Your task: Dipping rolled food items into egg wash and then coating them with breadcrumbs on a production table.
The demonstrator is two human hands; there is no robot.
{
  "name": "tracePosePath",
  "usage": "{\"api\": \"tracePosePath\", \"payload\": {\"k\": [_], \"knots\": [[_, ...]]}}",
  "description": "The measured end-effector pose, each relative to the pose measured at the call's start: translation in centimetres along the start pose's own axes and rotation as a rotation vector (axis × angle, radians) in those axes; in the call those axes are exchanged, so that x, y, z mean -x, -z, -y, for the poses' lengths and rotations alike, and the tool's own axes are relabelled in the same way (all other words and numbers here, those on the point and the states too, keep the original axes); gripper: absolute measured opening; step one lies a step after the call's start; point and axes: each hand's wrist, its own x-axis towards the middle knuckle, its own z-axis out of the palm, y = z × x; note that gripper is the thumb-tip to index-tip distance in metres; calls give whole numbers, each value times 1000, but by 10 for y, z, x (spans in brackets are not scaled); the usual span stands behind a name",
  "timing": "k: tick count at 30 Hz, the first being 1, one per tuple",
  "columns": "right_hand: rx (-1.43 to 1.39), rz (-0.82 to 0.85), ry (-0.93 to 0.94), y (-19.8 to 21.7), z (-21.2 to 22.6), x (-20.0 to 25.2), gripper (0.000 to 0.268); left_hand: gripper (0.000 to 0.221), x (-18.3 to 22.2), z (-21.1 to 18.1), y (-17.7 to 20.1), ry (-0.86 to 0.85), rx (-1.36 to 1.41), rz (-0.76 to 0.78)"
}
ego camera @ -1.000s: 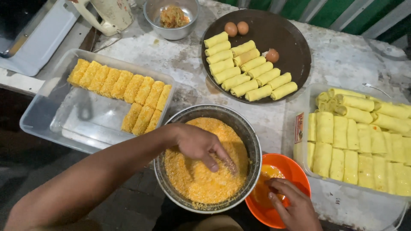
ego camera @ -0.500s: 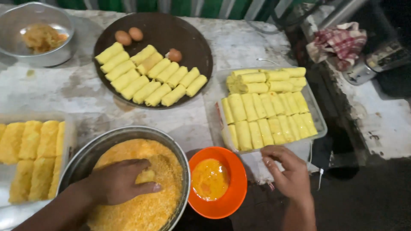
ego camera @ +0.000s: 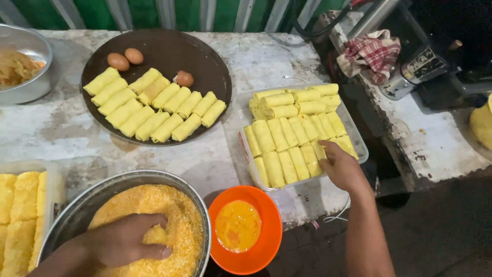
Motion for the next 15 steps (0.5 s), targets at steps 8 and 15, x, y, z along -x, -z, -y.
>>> {"api": "tracePosePath", "payload": {"k": [8, 15], "knots": [[-224, -6, -140, 4, 12, -18, 55, 91, -16, 13, -1, -114, -128, -19], [-16, 100, -221, 3, 44, 3, 78, 111, 60, -31, 30, -220, -73, 168]]}}
